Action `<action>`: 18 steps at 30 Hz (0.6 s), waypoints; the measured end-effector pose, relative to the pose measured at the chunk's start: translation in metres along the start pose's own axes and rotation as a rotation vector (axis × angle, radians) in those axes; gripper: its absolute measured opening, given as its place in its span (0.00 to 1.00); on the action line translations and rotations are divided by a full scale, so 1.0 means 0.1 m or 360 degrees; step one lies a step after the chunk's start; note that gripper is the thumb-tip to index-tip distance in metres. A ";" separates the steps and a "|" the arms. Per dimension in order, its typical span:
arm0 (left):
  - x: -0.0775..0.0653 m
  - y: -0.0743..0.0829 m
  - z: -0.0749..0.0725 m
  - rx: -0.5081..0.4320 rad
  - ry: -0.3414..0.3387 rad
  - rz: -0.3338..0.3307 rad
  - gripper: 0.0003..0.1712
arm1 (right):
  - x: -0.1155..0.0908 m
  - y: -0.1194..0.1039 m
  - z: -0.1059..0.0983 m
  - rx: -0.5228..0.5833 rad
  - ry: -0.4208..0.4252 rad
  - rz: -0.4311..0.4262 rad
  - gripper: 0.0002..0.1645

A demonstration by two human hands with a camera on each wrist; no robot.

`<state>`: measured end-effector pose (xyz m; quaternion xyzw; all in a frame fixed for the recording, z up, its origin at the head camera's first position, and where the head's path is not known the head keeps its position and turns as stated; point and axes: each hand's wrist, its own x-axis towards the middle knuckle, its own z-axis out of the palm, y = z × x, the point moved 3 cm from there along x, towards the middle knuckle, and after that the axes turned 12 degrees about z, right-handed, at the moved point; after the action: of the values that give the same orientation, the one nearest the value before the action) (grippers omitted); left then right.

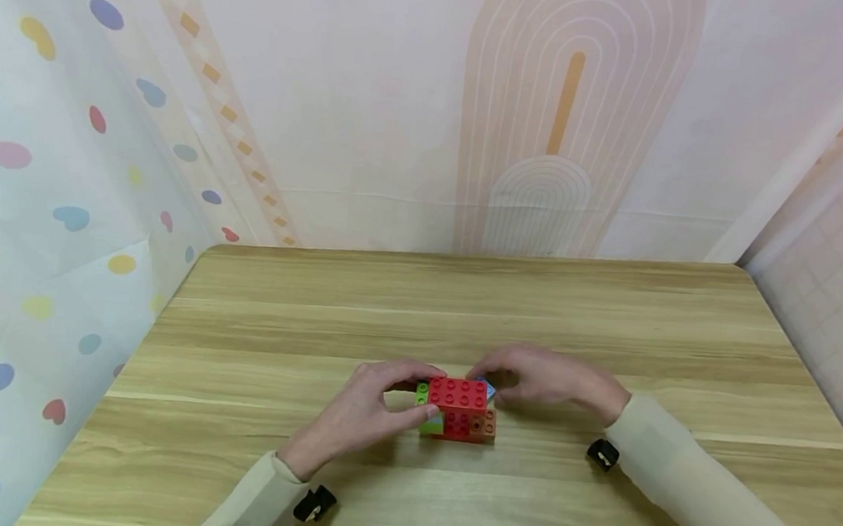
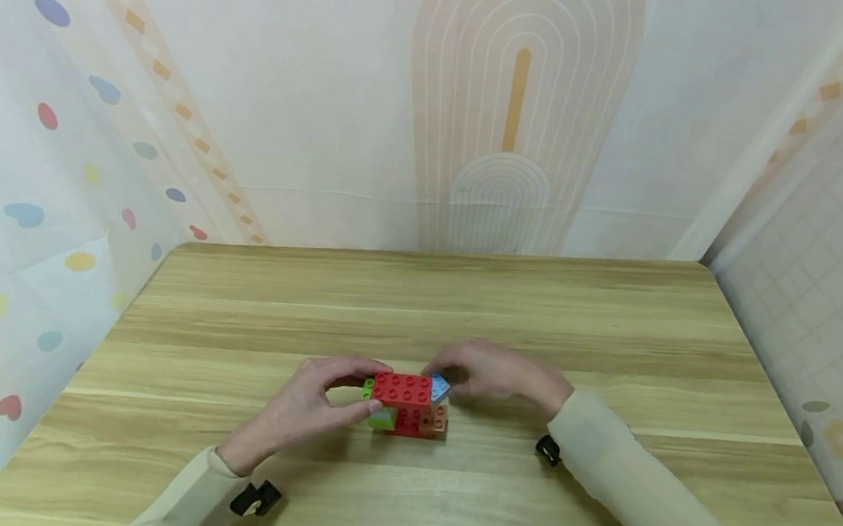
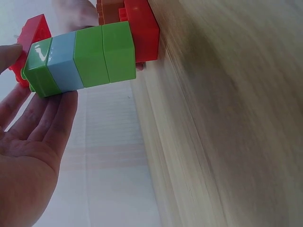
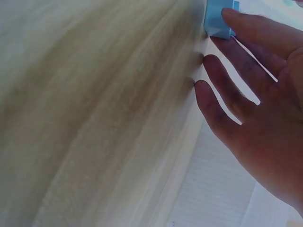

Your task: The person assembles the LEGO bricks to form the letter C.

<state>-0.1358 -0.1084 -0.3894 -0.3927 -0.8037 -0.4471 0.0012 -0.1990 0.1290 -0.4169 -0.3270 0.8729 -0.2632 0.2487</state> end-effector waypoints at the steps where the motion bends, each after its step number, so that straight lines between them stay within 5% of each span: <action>1: 0.00 0.00 0.00 -0.0002 0.0001 0.0001 0.19 | 0.00 0.00 0.00 -0.0018 0.0011 -0.0009 0.23; 8: 0.00 0.00 0.02 -0.0049 0.0007 -0.0006 0.20 | -0.04 -0.01 0.00 -0.0085 0.0115 0.0023 0.18; 18: -0.01 0.01 0.02 -0.0036 0.0051 0.0019 0.21 | -0.23 -0.02 -0.07 0.0098 0.0302 0.0146 0.20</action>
<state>-0.1345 -0.1074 -0.3902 -0.3903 -0.7960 -0.4625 0.0122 -0.1872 0.1458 -0.4042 -0.2526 0.8981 -0.3079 0.1867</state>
